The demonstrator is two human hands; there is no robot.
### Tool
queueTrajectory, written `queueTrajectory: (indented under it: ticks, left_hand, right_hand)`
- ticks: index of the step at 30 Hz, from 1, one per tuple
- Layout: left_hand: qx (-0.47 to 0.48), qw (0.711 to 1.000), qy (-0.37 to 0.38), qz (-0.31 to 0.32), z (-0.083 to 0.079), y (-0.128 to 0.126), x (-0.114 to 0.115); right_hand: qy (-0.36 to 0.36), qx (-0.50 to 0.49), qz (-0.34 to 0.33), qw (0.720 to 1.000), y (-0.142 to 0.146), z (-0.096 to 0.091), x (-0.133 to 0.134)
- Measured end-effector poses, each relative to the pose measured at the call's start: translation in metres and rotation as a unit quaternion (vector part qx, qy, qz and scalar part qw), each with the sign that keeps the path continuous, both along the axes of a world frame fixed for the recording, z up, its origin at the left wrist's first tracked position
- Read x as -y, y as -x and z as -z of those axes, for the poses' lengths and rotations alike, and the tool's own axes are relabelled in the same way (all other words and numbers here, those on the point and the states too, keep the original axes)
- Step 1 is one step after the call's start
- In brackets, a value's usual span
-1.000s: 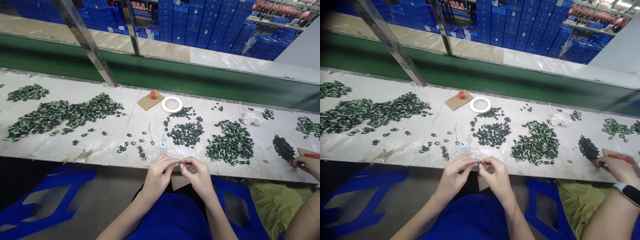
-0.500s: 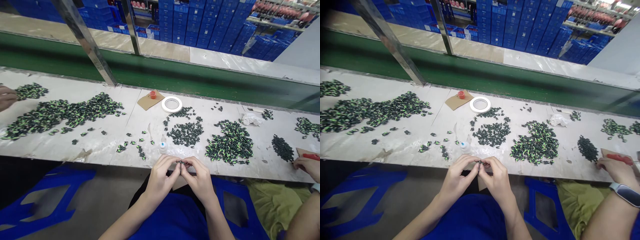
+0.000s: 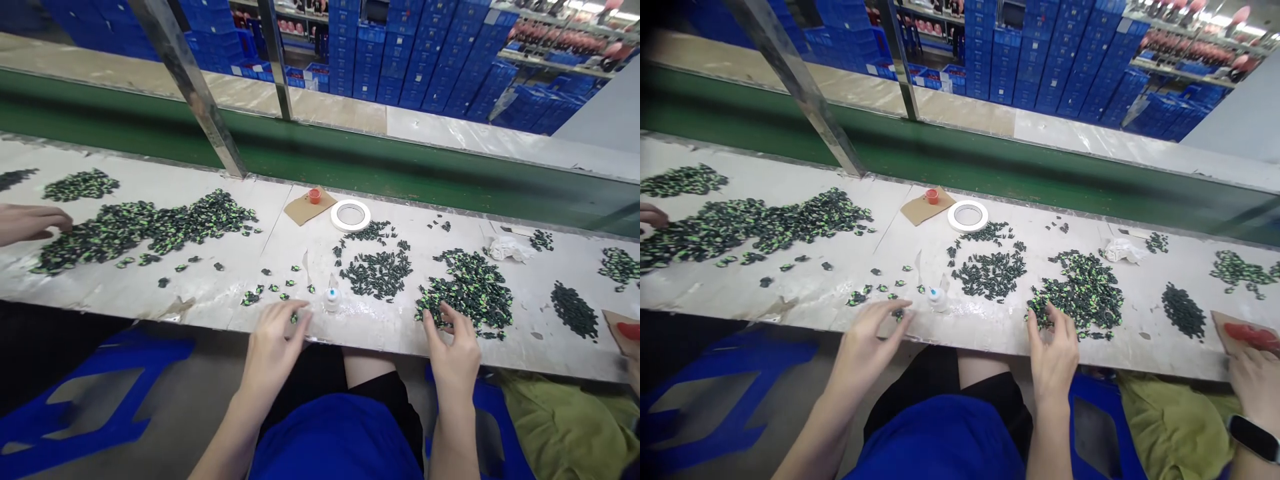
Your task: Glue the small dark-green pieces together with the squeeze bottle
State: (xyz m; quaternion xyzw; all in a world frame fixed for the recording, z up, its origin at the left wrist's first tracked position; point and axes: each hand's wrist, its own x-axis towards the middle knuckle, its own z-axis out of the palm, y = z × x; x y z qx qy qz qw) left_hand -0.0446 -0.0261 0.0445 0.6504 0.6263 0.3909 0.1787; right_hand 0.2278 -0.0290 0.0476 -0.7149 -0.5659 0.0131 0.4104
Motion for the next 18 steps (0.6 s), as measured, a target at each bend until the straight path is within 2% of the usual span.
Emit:
queueTrajectory:
  ticks: [2,5,8,13,18]
  left_hand:
    - [-0.052,0.998,-0.03,-0.037,0.005,0.01,-0.013]
    - [-0.106,0.991,-0.046,-0.064,0.013,0.008,-0.033]
    - [-0.15,0.984,-0.043,-0.088,0.02,-0.003,-0.043]
    - [-0.164,0.984,-0.035,-0.066,0.027,-0.007,-0.045]
    - [-0.106,0.994,-0.024,0.001,0.027,-0.003,-0.044]
  right_hand:
    - [-0.005,-0.013,-0.013,1.0,0.01,-0.001,-0.003]
    - [0.018,-0.056,-0.156,0.986,0.045,0.004,-0.009]
    - [0.029,-0.068,-0.237,0.969,0.082,0.016,-0.019]
    - [0.054,-0.081,-0.27,0.958,0.112,0.029,-0.036]
    - [0.088,-0.2,-0.293,0.931,0.107,0.027,-0.035]
